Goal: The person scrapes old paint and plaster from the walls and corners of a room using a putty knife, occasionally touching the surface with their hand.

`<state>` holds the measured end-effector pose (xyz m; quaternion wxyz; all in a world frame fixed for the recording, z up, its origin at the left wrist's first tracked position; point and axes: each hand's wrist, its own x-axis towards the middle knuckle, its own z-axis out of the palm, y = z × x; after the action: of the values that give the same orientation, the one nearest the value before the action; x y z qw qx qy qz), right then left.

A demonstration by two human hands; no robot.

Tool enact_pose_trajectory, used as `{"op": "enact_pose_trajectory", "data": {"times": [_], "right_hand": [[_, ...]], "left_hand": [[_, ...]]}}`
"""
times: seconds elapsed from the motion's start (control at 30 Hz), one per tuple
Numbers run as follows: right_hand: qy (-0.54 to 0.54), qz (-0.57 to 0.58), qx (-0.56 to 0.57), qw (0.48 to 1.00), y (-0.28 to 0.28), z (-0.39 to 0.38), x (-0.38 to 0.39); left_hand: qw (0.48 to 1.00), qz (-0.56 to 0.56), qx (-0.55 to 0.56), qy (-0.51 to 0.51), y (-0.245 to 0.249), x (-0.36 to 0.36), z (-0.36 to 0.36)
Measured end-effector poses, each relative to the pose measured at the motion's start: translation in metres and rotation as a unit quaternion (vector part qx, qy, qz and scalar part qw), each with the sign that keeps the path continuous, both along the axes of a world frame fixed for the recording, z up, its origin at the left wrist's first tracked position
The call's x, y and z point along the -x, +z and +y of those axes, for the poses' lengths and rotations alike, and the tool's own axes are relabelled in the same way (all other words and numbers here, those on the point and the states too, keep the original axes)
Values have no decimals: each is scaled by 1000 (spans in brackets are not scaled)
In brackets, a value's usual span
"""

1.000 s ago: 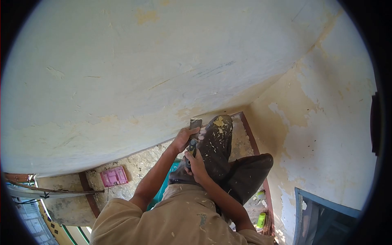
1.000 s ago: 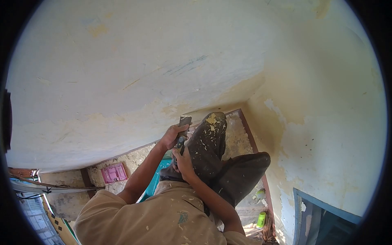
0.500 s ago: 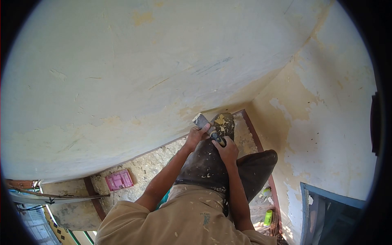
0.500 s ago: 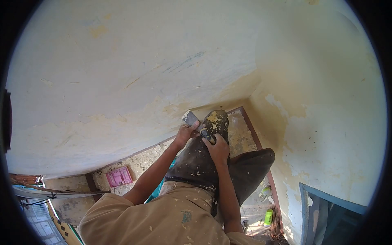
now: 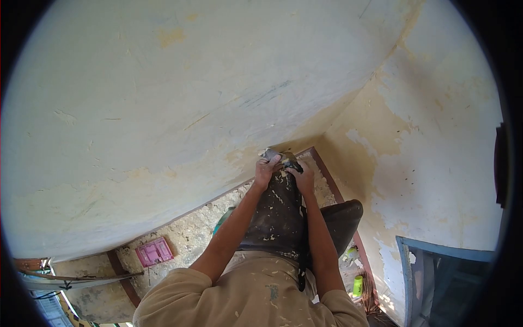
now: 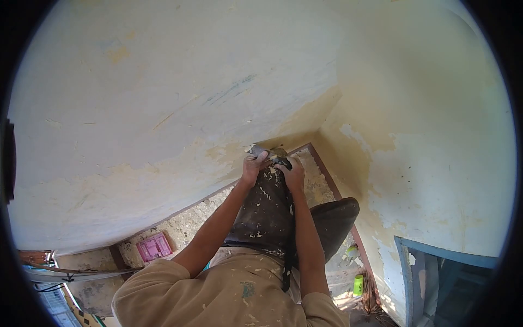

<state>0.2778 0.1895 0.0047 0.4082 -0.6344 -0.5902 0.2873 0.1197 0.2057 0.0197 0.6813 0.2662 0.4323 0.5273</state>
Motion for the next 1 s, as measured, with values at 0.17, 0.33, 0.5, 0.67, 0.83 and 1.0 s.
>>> {"op": "enact_pose_trajectory", "data": {"times": [0.17, 0.33, 0.5, 0.67, 0.83, 1.0], "right_hand": [[21, 41, 12, 999, 13, 6, 11], [31, -26, -3, 999, 28, -3, 2], [14, -16, 39, 999, 15, -9, -2], [8, -27, -3, 1000, 33, -14, 14], [52, 0, -47, 998, 53, -13, 40], [46, -7, -49, 998, 72, -26, 41]], "left_hand": [[992, -5, -10, 123, 17, 4, -11], [993, 17, 12, 120, 12, 2, -13], [993, 89, 25, 75, -3, -3, -10], [988, 101, 8, 114, 0, 7, -16], [979, 62, -17, 194, 52, 25, -30], [986, 78, -12, 146, 57, 30, -39]]}}
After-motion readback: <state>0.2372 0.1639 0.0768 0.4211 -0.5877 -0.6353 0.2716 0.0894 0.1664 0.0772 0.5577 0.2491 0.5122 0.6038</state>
